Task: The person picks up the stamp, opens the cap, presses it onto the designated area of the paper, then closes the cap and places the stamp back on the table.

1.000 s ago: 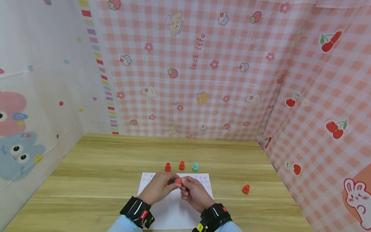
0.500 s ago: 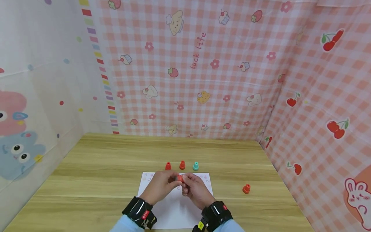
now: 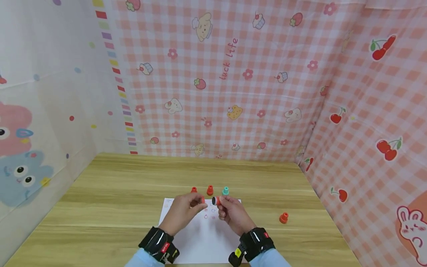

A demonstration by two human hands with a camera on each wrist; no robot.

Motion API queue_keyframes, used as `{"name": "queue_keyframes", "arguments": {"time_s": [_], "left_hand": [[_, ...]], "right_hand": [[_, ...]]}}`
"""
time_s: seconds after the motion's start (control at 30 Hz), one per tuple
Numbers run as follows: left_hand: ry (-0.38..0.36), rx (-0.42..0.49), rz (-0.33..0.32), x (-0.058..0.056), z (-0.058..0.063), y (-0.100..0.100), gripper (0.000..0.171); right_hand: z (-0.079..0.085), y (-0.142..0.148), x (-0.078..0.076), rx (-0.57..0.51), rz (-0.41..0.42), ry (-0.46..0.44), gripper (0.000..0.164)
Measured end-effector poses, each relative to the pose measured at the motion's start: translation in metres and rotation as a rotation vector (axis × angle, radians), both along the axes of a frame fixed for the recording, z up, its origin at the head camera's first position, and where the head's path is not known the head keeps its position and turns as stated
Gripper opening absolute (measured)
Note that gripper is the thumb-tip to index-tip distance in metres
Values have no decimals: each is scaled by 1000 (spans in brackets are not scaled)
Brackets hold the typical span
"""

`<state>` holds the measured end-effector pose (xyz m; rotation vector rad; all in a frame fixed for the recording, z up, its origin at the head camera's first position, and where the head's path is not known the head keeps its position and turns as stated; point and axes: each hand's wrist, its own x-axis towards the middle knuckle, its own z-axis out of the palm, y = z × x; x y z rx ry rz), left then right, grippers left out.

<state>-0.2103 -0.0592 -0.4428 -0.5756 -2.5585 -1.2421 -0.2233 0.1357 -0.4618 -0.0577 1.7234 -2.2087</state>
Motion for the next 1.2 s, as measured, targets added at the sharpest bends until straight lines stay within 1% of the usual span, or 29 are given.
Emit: {"name": "queue_keyframes", "arguments": {"time_s": [0.13, 0.23, 0.4, 0.47, 0.53, 0.6, 0.73, 0.9, 0.97, 1.07, 1.2], "left_hand": [[13, -43, 21, -1, -1, -3, 13], [11, -106, 7, -1, -4, -5, 10], [-32, -239, -52, -1, -12, -10, 13], [-45, -282, -83, 1, -14, -11, 14], [-76, -317, -110, 3, -15, -12, 15], [-99, -356, -129, 5, -16, -12, 14], [-149, -428, -135, 8, -17, -11, 14], [-157, -493, -130, 10, -18, -11, 16], [-164, -504, -130, 10, -18, -11, 16], [-173, -514, -136, 12, -17, -11, 17], [-182, -524, -145, 14, -16, -10, 18]], "right_hand": [[3, 2, -3, 68, -29, -6, 25], [4, 2, -5, 115, -47, -6, 28], [1, -1, -11, 170, -53, 33, 29], [0, -2, -14, 190, -45, 62, 28], [0, -4, -17, 236, -39, 99, 28], [0, -5, -19, 303, -36, 138, 28], [1, -10, -24, 458, -46, 197, 26], [0, -18, -29, 663, -38, 271, 22], [0, -22, -30, 770, -17, 335, 19], [-1, -28, -33, 931, 29, 459, 15], [-4, -38, -39, 1101, 85, 621, 16]]}}
